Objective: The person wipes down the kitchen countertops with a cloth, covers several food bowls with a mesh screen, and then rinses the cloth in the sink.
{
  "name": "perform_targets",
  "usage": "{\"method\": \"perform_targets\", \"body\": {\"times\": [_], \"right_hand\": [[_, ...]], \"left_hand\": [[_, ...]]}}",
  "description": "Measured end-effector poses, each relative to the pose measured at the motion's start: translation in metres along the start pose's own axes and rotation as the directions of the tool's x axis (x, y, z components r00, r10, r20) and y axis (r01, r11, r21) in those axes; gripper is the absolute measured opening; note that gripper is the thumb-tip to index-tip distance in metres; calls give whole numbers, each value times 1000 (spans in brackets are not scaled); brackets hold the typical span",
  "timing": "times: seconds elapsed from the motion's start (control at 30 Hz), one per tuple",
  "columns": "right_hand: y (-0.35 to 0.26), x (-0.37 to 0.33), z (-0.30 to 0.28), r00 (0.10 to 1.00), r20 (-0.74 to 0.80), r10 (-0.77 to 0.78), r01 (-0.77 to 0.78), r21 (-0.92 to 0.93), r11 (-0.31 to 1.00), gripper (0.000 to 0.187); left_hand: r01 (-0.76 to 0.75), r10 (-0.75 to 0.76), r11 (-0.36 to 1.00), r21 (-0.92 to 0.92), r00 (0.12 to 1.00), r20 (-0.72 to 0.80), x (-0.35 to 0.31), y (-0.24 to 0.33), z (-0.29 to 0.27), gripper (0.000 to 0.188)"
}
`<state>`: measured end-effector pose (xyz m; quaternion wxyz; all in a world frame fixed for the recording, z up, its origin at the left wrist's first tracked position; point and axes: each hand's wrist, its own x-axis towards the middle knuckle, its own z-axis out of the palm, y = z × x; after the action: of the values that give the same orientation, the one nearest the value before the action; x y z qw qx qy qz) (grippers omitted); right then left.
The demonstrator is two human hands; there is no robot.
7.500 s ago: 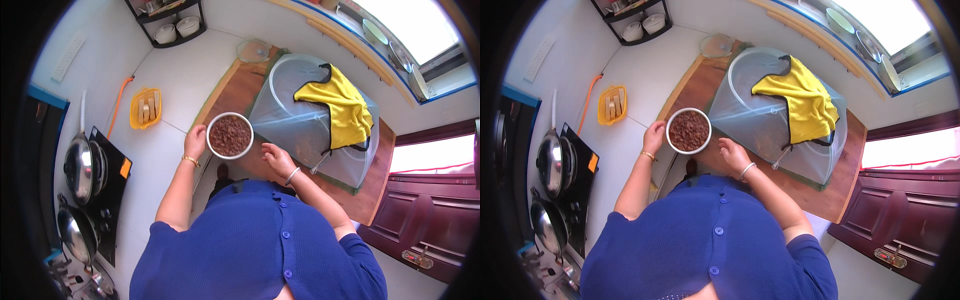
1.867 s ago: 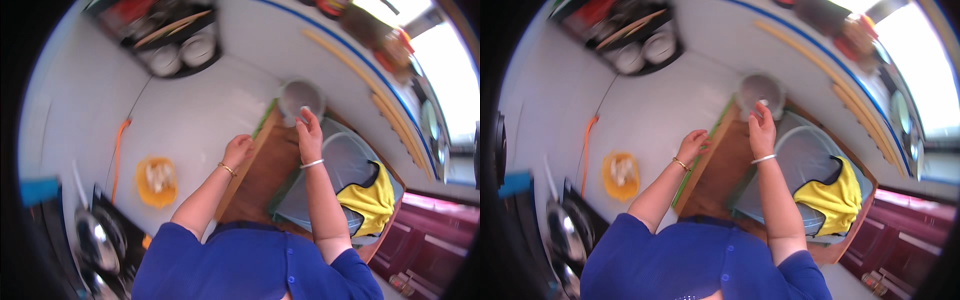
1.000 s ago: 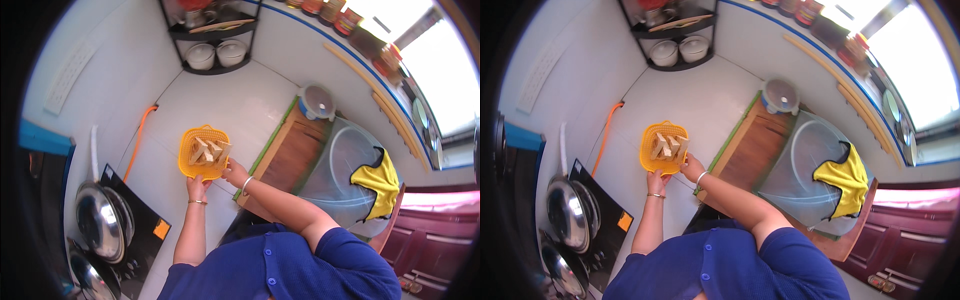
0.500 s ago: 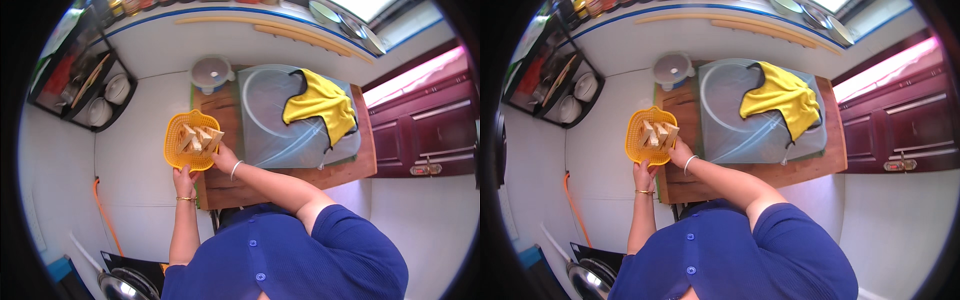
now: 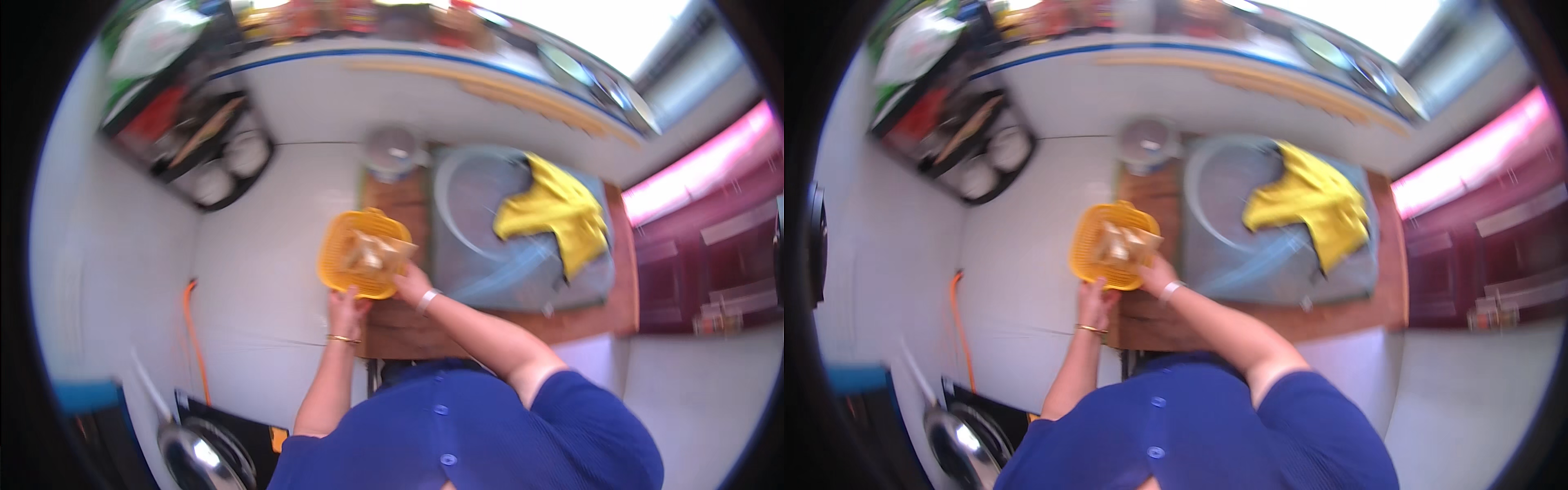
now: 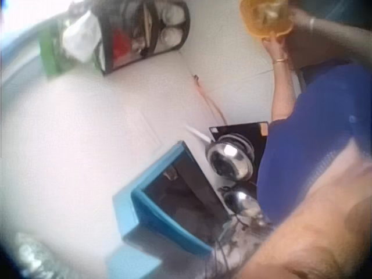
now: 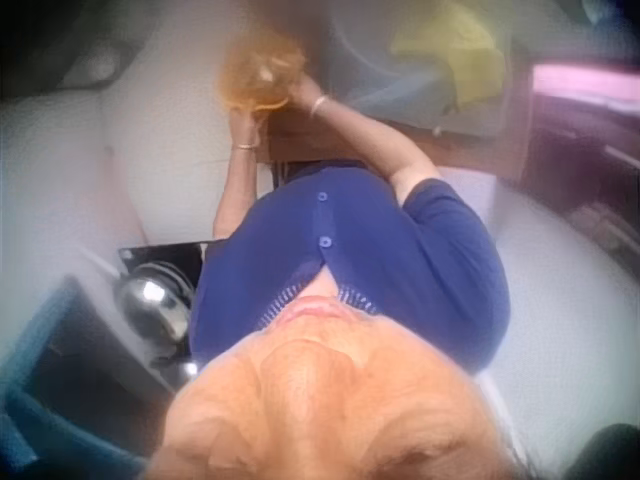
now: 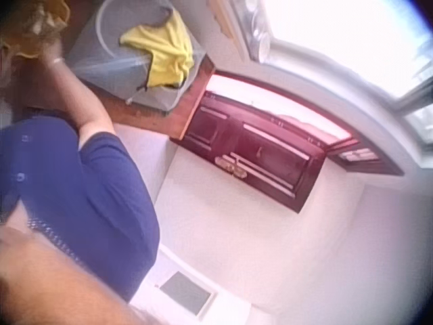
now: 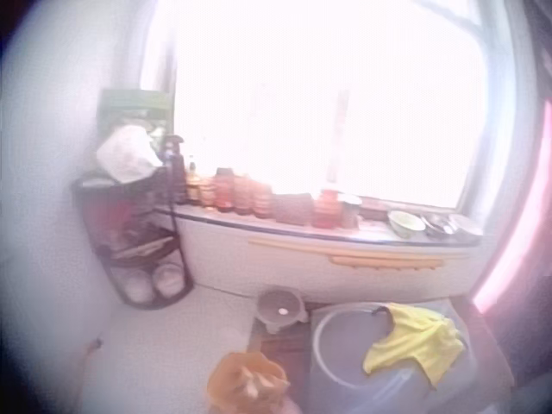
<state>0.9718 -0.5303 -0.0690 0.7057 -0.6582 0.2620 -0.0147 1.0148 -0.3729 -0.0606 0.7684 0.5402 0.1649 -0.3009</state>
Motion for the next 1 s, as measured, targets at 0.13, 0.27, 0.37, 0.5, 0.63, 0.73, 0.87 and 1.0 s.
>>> {"method": "perform_targets", "body": {"times": [0.13,0.27,0.37,0.5,0.63,0.73,0.87,1.0], "right_hand": [[3,8,11,978,57,201,-195,-98,976,34],[6,9,29,968,138,211,-187,-168,968,34],[12,4,50,946,226,231,-192,-184,964,33],[20,1,82,913,318,254,-193,-211,958,33],[28,-2,118,883,372,287,-269,-101,958,33],[33,6,143,868,406,285,-280,-73,957,32],[46,20,159,839,500,216,-284,63,957,41],[67,-10,163,825,423,374,-430,42,902,45]], "left_hand": [[10,-10,1000,-3,997,-76,0,5,-17,42],[-5,-2,998,-67,994,-109,-14,0,-39,43],[-29,7,991,-129,986,-165,-30,-5,-62,43],[-76,29,975,-208,974,-223,-46,-5,-91,50],[-159,64,960,-232,927,-370,-72,-11,-117,62],[-203,78,948,-247,896,-438,-103,-24,-144,62],[-282,66,908,-311,828,-557,-159,-69,-167,49],[-293,16,900,-324,763,-646,-210,-124,-154,37]]}}
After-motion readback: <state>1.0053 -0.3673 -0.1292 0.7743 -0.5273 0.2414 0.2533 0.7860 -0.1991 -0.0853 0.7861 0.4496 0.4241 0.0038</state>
